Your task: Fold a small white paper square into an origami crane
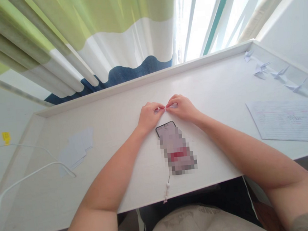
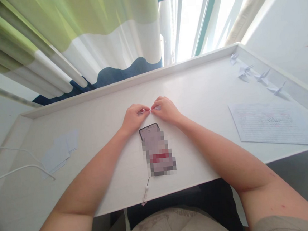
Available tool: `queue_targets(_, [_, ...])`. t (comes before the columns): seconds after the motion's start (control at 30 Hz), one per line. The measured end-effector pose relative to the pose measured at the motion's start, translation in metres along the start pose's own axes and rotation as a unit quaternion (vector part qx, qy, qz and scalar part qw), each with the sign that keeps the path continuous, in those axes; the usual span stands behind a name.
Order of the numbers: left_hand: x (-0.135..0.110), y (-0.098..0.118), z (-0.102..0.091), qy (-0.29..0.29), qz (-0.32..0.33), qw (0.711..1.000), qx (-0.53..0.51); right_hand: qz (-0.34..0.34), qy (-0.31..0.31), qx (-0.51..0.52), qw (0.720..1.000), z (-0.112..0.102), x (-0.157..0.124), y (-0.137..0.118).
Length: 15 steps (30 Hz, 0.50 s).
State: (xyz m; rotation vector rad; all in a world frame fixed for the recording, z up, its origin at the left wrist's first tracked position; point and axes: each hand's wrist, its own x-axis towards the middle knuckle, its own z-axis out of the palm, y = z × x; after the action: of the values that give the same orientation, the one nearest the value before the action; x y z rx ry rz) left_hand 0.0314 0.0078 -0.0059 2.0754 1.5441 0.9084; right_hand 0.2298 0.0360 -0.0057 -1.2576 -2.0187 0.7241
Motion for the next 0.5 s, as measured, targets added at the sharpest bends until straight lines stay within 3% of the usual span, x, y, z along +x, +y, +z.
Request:
queue_targets(0.2, [-0.0014,-0.0009,-0.0001,0.017,-0.038,0.999,-0.023,0.010,0.007,-0.003,1.000,0.0023,0.0005,-0.0026])
queue_targets(0.5, [-0.0008,-0.0013,0.0007,0.018,-0.044,0.998,-0.028,0.012,0.016,-0.010,1.000,0.0060,0.0026,-0.0013])
